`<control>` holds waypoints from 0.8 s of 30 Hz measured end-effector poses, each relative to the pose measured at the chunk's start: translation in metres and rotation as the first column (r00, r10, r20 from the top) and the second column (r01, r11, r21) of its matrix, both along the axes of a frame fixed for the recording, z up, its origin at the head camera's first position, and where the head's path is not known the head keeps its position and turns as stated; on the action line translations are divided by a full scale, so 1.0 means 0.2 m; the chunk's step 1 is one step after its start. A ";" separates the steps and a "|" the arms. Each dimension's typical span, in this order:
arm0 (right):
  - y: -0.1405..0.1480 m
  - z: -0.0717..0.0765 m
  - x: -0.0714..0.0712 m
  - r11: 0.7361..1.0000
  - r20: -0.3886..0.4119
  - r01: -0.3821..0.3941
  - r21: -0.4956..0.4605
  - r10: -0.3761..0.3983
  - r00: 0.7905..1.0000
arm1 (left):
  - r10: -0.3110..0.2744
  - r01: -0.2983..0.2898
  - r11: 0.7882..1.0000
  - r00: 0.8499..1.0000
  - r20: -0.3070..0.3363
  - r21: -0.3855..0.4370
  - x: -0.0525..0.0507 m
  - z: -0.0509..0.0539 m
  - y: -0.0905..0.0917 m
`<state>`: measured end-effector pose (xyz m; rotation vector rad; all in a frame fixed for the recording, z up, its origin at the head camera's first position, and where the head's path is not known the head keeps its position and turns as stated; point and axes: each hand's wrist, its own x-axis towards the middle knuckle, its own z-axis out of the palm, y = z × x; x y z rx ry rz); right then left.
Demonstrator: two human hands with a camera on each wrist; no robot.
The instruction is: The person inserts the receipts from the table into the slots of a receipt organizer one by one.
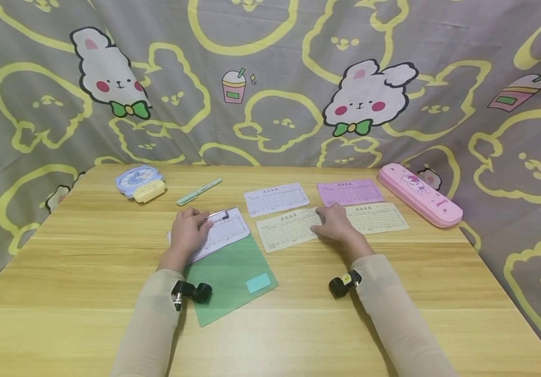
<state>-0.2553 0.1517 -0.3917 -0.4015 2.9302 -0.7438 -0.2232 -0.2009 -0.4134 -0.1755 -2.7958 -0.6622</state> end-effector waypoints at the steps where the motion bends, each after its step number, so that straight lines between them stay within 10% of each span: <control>1: 0.00 0.00 0.00 1.000 -0.004 0.000 -0.001 0.000 1.000 | -0.001 0.001 1.000 1.000 -0.001 0.000 0.00 0.00 0.00; 24: 0.00 -0.02 0.03 0.979 -0.062 0.042 -0.202 -0.056 0.997 | 0.000 0.000 1.000 1.000 -0.002 0.004 0.00 -0.01 0.00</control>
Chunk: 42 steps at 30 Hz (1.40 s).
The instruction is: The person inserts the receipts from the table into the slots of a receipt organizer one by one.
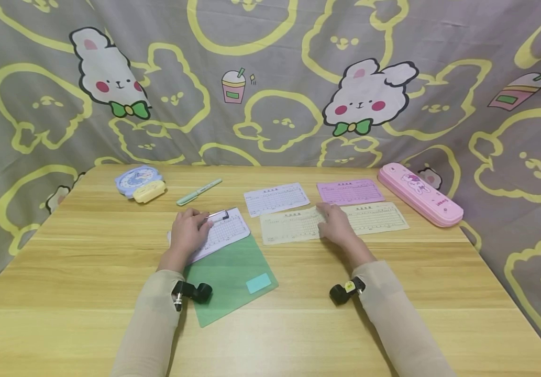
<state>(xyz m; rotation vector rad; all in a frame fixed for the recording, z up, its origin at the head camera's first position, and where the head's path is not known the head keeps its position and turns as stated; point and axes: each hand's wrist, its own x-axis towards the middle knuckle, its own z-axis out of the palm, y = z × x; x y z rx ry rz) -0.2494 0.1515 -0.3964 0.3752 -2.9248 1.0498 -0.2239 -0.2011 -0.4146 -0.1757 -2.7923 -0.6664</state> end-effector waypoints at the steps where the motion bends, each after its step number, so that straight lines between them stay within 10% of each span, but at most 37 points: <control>1: 0.00 0.00 0.00 1.000 -0.001 0.007 -0.017 -0.007 1.000 | 0.000 0.000 1.000 1.000 -0.001 -0.001 0.00 0.00 0.00; 29: 0.06 0.23 0.06 0.955 -0.032 -0.024 -0.295 0.015 0.999 | -0.001 0.001 1.000 1.000 0.002 0.010 0.00 0.00 0.00; 42: -0.11 0.20 0.05 0.847 0.068 -0.091 -0.523 0.148 0.987 | 0.003 -0.003 1.000 1.000 0.005 0.024 0.00 0.00 0.00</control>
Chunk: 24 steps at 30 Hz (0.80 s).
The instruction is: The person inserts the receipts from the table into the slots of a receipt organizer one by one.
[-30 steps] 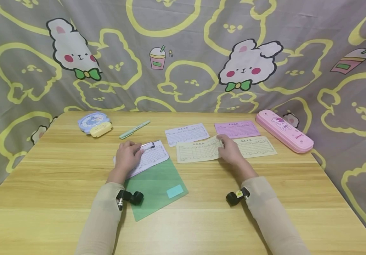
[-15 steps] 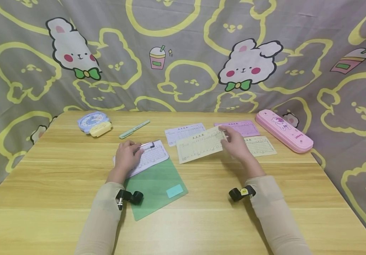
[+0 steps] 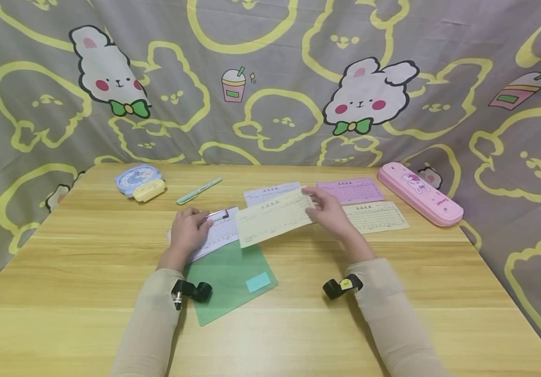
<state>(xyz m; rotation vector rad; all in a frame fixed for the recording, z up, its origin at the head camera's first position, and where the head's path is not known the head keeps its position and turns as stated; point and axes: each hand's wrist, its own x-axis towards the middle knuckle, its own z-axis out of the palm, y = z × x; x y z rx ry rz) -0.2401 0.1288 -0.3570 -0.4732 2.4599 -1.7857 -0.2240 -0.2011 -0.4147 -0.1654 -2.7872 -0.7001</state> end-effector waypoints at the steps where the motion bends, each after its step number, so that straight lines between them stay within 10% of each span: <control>1: -0.02 -0.01 0.00 1.000 0.012 -0.014 0.004 0.013 1.000 | 0.001 -0.001 1.000 1.000 -0.002 0.003 0.00 0.00 0.00; 24: -0.39 -0.18 0.00 0.991 0.092 -0.083 0.101 0.073 0.993 | 0.026 -0.026 1.000 0.999 0.023 0.004 0.00 0.02 0.01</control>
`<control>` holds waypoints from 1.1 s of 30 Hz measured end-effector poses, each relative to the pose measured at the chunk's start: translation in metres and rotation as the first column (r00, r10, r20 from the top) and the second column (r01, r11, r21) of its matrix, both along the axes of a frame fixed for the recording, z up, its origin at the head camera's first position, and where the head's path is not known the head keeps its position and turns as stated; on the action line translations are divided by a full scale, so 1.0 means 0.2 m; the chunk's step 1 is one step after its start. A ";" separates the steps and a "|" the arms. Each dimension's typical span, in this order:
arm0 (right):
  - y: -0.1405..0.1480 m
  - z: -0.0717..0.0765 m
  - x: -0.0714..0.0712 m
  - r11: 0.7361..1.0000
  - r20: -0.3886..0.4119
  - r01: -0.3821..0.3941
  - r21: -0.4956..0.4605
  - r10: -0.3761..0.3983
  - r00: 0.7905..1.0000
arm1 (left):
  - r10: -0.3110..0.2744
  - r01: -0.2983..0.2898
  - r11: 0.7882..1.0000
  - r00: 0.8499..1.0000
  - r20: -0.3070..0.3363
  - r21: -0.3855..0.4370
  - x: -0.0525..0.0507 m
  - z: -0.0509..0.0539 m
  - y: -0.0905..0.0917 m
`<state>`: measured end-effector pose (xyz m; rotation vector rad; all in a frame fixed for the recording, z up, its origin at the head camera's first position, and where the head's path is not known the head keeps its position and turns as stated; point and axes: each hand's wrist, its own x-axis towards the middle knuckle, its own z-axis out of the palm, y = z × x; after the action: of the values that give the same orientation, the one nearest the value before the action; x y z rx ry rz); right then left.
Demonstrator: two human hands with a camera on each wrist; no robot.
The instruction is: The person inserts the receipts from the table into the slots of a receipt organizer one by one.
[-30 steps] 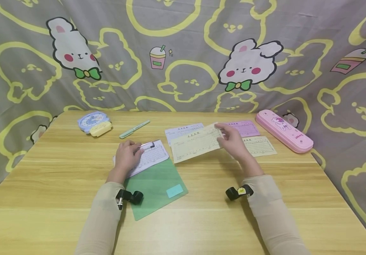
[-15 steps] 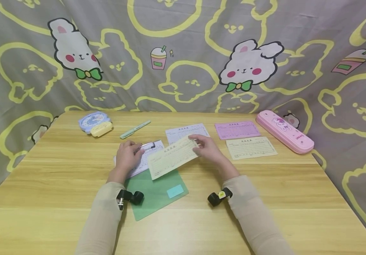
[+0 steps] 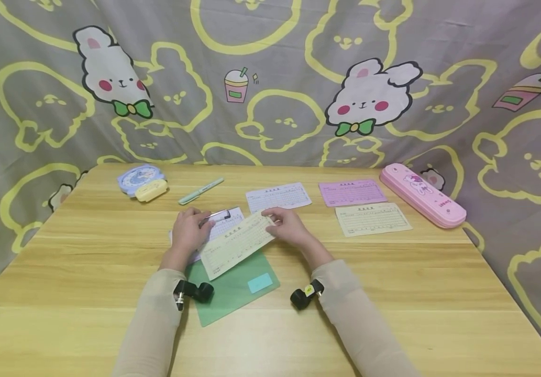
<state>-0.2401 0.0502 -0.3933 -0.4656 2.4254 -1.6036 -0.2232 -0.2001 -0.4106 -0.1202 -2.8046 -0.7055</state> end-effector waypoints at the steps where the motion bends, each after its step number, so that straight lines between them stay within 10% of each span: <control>1: -0.01 0.00 0.00 1.000 -0.005 0.001 0.000 -0.001 1.000 | 0.000 0.000 1.000 1.000 0.001 0.001 0.00 0.00 0.00; 33: -0.26 -0.04 -0.03 0.994 -0.057 0.047 0.103 -0.041 0.997 | -0.005 0.005 1.000 1.000 -0.010 -0.025 0.00 0.00 0.01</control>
<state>-0.2455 -0.0010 -0.4020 -0.4467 2.5628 -1.4903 -0.2224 -0.1986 -0.4105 -0.1348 -2.8052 -0.6693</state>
